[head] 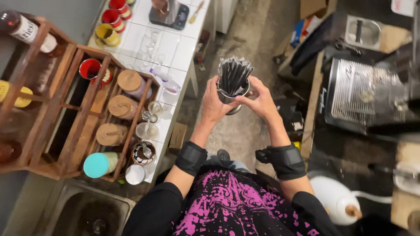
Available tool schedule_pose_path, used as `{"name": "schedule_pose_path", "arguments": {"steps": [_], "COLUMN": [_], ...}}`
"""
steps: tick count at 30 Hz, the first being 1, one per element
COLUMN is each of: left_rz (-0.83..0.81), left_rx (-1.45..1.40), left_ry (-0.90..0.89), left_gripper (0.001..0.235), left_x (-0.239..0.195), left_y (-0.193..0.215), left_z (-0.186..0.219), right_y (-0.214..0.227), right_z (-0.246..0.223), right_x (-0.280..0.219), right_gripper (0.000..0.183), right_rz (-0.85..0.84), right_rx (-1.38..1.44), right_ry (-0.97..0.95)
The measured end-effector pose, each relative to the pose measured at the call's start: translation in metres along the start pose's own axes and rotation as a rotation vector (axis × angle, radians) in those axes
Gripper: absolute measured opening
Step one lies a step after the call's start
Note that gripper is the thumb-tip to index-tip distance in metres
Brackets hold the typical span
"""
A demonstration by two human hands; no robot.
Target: The person cleans a tiled counter using a spray bottle and a cloth. They wipe the surface, move small glasses, and handle a glass jar and a digital scale. The person also places a glass on a tray and continues wiping the counter.
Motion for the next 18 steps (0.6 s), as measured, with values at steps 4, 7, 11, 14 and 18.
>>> {"name": "schedule_pose_path", "arguments": {"steps": [4, 7, 11, 14, 18], "left_rz": [0.081, 0.113, 0.185, 0.252, 0.329], "left_rx": [0.014, 0.048, 0.125, 0.148, 0.148], "left_ry": [0.078, 0.073, 0.13, 0.127, 0.111], "left_gripper": [0.105, 0.105, 0.103, 0.099, 0.093], "left_x": [0.03, 0.056, 0.088, 0.114, 0.156], "left_y": [0.004, 0.012, 0.019, 0.025, 0.034], "left_z": [-0.021, -0.04, -0.066, -0.084, -0.11], "right_y": [-0.003, -0.011, -0.023, -0.034, -0.051], "right_z": [0.017, 0.03, 0.038, 0.034, 0.013], "right_x": [0.053, 0.099, 0.154, 0.194, 0.257], "right_gripper": [0.075, 0.072, 0.077, 0.085, 0.107], "right_rz": [-0.067, -0.148, -0.2, -0.239, -0.186], "right_rx": [0.035, 0.072, 0.007, 0.02, -0.057], "right_ry": [0.074, 0.059, 0.104, 0.13, 0.402]}}
Point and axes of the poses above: each hand's wrist, its own x-axis towards the middle knuckle, its own y-axis out of the back of the hand, z = x × y, the point moved 3 cm from there along x, towards the middle knuckle, and after that the axes turned 14 degrees about -x, right-handed, at the moved point
